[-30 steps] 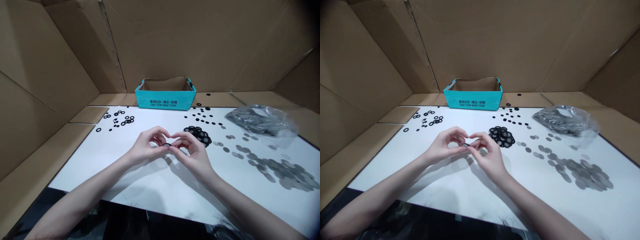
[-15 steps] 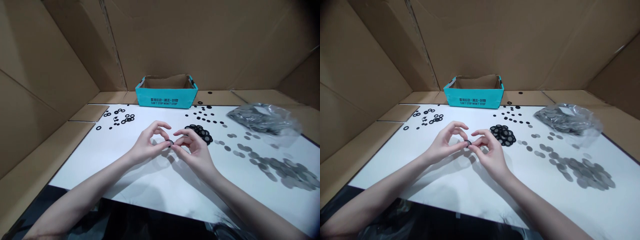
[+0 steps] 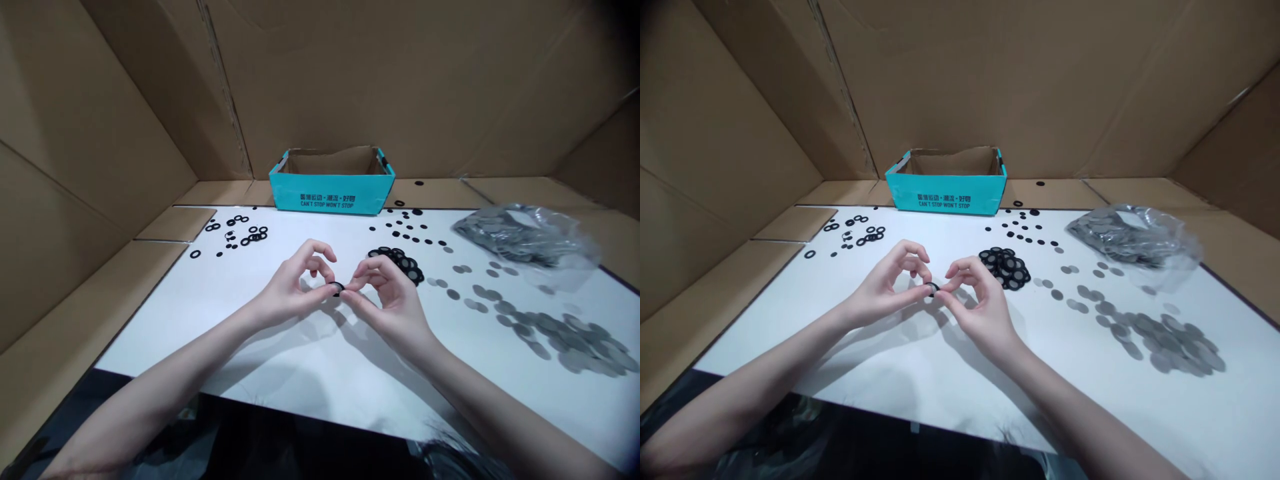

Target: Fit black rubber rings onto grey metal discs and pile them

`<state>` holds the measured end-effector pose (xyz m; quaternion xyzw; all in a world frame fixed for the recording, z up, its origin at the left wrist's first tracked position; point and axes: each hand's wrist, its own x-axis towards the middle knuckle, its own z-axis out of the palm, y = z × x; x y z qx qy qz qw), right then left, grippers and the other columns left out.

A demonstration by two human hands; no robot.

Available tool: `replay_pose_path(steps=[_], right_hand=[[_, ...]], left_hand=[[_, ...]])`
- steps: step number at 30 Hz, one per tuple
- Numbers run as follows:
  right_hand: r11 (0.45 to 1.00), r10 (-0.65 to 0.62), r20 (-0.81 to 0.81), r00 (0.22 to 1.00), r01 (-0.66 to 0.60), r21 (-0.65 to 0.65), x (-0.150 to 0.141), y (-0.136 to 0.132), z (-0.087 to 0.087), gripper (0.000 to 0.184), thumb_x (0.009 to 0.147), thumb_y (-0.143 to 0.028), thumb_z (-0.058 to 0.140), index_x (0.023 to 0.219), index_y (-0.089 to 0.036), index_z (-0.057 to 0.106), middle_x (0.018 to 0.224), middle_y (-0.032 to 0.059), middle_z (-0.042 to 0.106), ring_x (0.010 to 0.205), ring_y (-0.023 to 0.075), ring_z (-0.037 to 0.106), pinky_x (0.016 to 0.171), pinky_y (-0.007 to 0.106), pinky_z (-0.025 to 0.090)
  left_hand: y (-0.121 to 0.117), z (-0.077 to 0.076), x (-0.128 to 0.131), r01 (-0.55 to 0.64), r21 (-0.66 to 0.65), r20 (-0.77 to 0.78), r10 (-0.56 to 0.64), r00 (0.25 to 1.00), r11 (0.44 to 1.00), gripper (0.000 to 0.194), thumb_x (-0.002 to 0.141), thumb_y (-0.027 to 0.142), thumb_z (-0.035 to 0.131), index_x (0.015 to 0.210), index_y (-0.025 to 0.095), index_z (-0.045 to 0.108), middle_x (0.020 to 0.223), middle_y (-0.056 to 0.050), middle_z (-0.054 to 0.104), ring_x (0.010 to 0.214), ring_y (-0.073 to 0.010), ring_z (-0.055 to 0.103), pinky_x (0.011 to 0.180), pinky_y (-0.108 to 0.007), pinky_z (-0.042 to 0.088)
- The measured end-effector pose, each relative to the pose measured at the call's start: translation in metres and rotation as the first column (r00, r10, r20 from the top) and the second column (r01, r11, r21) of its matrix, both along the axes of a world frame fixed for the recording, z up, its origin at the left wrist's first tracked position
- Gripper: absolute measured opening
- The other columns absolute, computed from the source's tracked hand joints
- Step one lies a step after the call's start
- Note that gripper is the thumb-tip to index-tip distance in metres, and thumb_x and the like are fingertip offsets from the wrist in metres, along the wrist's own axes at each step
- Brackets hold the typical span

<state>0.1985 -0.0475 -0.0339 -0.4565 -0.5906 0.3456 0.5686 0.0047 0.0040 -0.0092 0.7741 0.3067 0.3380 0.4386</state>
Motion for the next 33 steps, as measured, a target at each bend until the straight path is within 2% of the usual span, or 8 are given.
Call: replay_pose_path(steps=[6,13,20,25,29,33], right_hand=[[1.000,0.026,-0.011,1.000,-0.026,0.006,0.0004,-0.0022,0.0010,0.024,0.081,-0.024,0.077,0.086,-0.027,0.054,0.079,-0.0039,0.063,0.077,0.0168,0.069,0.080,0.036,0.053],[0.999,0.039,-0.020,0.999,-0.038,0.010,0.0011,-0.0019,-0.0007,0.025,0.081,-0.024,0.078,0.086,-0.027,0.054,0.078,-0.0042,0.062,0.077,0.0164,0.069,0.080,0.035,0.052],[1.000,0.029,-0.010,1.000,-0.029,-0.003,0.0002,-0.0018,-0.0014,0.026,0.081,-0.024,0.077,0.085,-0.027,0.052,0.077,-0.0041,0.062,0.078,0.0173,0.068,0.079,0.035,0.053],[1.000,0.023,-0.013,1.000,-0.023,0.009,-0.0008,-0.0027,-0.0044,0.027,0.081,-0.025,0.078,0.086,-0.027,0.051,0.077,-0.0043,0.062,0.078,0.0179,0.070,0.082,0.037,0.054],[0.998,0.067,0.046,0.997,-0.067,0.006,0.0020,-0.0012,-0.0056,0.024,0.081,-0.022,0.077,0.089,-0.027,0.055,0.078,-0.0044,0.062,0.076,0.0176,0.071,0.079,0.035,0.055],[0.996,0.081,0.116,0.990,-0.085,0.027,0.0051,0.0015,-0.0048,0.022,0.083,-0.021,0.076,0.092,-0.027,0.058,0.082,-0.0034,0.064,0.078,0.0176,0.072,0.082,0.035,0.055]], left_hand=[[0.0037,0.0033,-0.0048,0.085,-0.046,-0.015,-0.086,0.996,0.995,0.031,0.090,0.031,0.073,0.109,0.022,0.051,0.088,0.000,0.065,0.084,-0.0149,0.063,0.074,-0.027,0.045],[0.0046,0.0014,-0.0049,0.111,-0.153,0.036,-0.107,0.994,0.982,0.037,0.089,0.037,0.076,0.110,0.022,0.049,0.088,0.001,0.064,0.080,-0.0131,0.062,0.072,-0.026,0.045],[0.0017,0.0027,-0.0031,0.045,-0.019,-0.034,-0.045,0.998,0.999,0.029,0.088,0.029,0.072,0.107,0.022,0.052,0.088,-0.001,0.064,0.086,-0.0159,0.058,0.071,-0.026,0.042],[0.0014,0.0024,-0.0041,0.105,0.053,-0.072,-0.101,0.992,0.993,0.024,0.091,0.027,0.069,0.109,0.022,0.055,0.096,-0.003,0.064,0.085,-0.0157,0.061,0.071,-0.027,0.046],[-0.0001,0.0046,-0.0053,0.170,0.055,-0.126,-0.162,0.979,0.984,0.019,0.093,0.023,0.064,0.110,0.023,0.055,0.098,-0.002,0.065,0.086,-0.0151,0.064,0.071,-0.026,0.049],[-0.0025,0.0040,-0.0031,0.168,0.018,-0.133,-0.164,0.978,0.986,0.024,0.094,0.019,0.060,0.116,0.023,0.051,0.096,-0.001,0.063,0.084,-0.0137,0.065,0.074,-0.026,0.052]])
